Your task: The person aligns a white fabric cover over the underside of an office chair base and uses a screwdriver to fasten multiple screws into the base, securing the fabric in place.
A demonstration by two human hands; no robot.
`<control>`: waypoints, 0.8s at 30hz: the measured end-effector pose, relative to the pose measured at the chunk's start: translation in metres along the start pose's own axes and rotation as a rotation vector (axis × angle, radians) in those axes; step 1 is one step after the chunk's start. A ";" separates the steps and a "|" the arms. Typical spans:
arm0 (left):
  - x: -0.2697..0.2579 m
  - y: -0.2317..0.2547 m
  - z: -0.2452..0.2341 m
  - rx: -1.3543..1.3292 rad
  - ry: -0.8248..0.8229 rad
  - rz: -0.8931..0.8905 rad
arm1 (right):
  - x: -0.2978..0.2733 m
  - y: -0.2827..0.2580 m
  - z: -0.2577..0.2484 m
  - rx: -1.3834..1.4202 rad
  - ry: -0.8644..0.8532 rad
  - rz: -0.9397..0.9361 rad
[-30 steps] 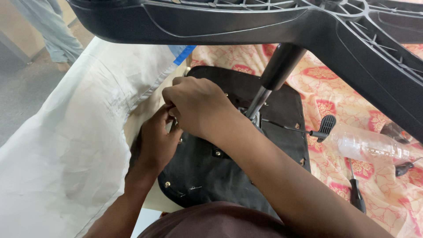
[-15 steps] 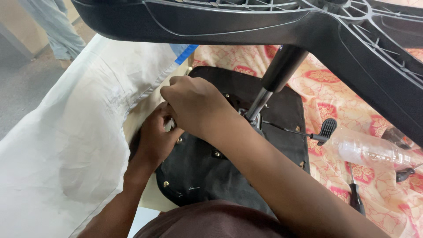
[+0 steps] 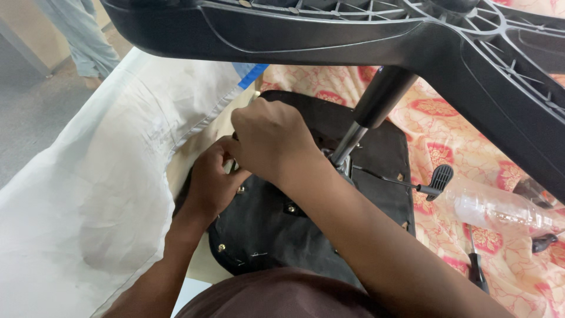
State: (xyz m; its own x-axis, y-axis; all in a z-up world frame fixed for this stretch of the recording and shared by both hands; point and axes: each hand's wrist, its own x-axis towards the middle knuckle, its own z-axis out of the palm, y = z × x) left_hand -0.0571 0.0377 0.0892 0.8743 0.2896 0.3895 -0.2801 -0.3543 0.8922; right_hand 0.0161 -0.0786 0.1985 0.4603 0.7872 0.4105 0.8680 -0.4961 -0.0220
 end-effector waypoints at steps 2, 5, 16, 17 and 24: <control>-0.001 0.002 -0.002 0.112 -0.016 -0.085 | -0.001 0.002 0.001 0.026 0.047 -0.020; 0.002 0.004 -0.002 0.082 0.001 -0.068 | -0.003 0.006 -0.002 0.064 0.114 -0.054; 0.006 0.011 -0.004 0.166 -0.050 -0.244 | 0.003 -0.002 0.001 0.019 -0.040 0.015; 0.005 0.010 -0.004 0.058 -0.034 -0.200 | 0.003 -0.001 0.001 0.089 0.081 -0.072; 0.007 0.007 0.002 0.146 0.053 -0.211 | 0.011 -0.006 -0.001 -0.058 -0.078 0.084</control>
